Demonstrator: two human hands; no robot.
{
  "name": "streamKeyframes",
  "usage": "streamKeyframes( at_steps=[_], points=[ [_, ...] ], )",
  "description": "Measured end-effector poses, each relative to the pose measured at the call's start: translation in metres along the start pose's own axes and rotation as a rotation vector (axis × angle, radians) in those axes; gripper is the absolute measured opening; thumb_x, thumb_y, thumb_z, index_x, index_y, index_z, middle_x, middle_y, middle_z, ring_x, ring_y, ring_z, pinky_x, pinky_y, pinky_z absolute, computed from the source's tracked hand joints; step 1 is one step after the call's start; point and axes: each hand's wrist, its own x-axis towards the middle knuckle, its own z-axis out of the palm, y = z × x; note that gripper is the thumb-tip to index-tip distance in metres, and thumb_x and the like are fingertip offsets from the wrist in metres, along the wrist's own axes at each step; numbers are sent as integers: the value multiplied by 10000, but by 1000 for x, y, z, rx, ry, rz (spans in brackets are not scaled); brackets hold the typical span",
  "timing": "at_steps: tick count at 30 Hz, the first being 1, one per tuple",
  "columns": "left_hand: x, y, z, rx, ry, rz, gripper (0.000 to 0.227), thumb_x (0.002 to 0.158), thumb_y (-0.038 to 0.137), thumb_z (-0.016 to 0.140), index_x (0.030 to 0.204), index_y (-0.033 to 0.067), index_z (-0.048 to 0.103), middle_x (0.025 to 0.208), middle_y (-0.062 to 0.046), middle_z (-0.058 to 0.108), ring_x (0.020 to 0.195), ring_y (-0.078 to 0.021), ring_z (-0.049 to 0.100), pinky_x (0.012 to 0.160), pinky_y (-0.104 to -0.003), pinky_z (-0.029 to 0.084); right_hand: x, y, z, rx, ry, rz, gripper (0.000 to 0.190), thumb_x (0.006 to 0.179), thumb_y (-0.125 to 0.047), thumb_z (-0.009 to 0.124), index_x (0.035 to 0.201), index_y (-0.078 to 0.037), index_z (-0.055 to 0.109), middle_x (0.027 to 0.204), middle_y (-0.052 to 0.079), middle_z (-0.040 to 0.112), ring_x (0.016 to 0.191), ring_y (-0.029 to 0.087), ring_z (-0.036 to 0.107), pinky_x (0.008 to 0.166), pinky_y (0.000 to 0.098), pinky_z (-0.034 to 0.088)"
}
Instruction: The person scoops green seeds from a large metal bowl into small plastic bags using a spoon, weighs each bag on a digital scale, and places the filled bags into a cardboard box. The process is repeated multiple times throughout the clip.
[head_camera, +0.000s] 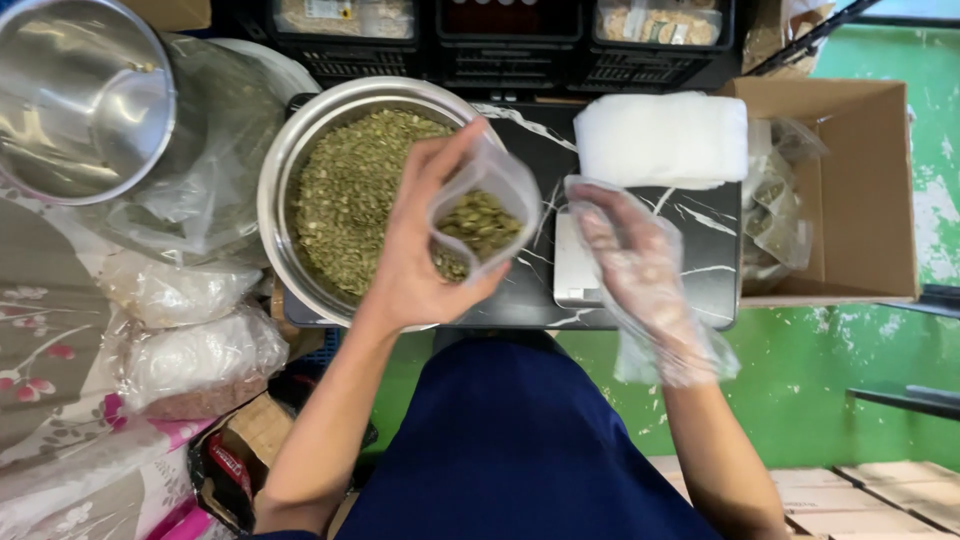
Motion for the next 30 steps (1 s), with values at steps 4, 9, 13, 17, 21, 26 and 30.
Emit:
streamKeyframes(
  at_steps=[4,9,13,17,21,26,30],
  points=[
    [10,9,60,-43,-119,3,975,852,285,831,1685,275,325,1482,-122,440,1392,-277,518,1202,-558,534,-35,10,-49,130,80,-468,504,1062,-337,588,1384,50,615,1358,290,663,1263,409,683,1104,502,581],
    [9,-20,133,-38,-334,-43,977,901,101,722,1713,252,199,1578,-133,383,1484,-311,501,1275,-440,463,-41,74,-75,-51,195,-627,445,1017,-28,779,1424,-3,602,1419,190,673,1313,330,712,1194,410,593],
    [-17,-77,180,-104,-217,-129,991,864,89,791,1713,267,312,1559,-116,460,1449,-368,515,1216,-601,403,-32,96,-61,-69,208,-515,366,977,-29,754,1333,29,685,1308,248,705,1236,422,661,1064,563,520],
    [-40,-115,203,-17,-213,-238,953,884,91,783,1700,203,302,1545,-183,459,1428,-455,508,1162,-652,421,-20,183,-46,-50,217,-498,382,947,43,751,1322,57,677,1260,252,720,1204,398,682,1105,529,505],
    [-51,-123,197,72,-273,-322,1117,824,338,892,1706,173,227,1691,-215,320,1571,-438,324,1283,-580,322,-28,176,-31,126,190,-280,430,960,60,724,1382,23,650,1363,300,655,1325,402,599,1218,539,408],
    [-59,-103,177,48,-243,-272,1485,635,1002,594,1718,139,58,1775,-191,156,1619,-440,171,1320,-615,199,-33,161,-63,145,137,-299,391,975,13,716,1363,-3,671,1335,246,695,1262,385,658,1110,525,507],
    [-60,-83,167,12,-119,-274,1296,798,1033,319,1735,176,58,1800,-85,145,1647,-320,136,1339,-555,152,-34,172,-69,226,159,-317,392,1028,-26,665,1419,-47,641,1375,195,684,1291,323,641,1137,505,497]
  ],
)
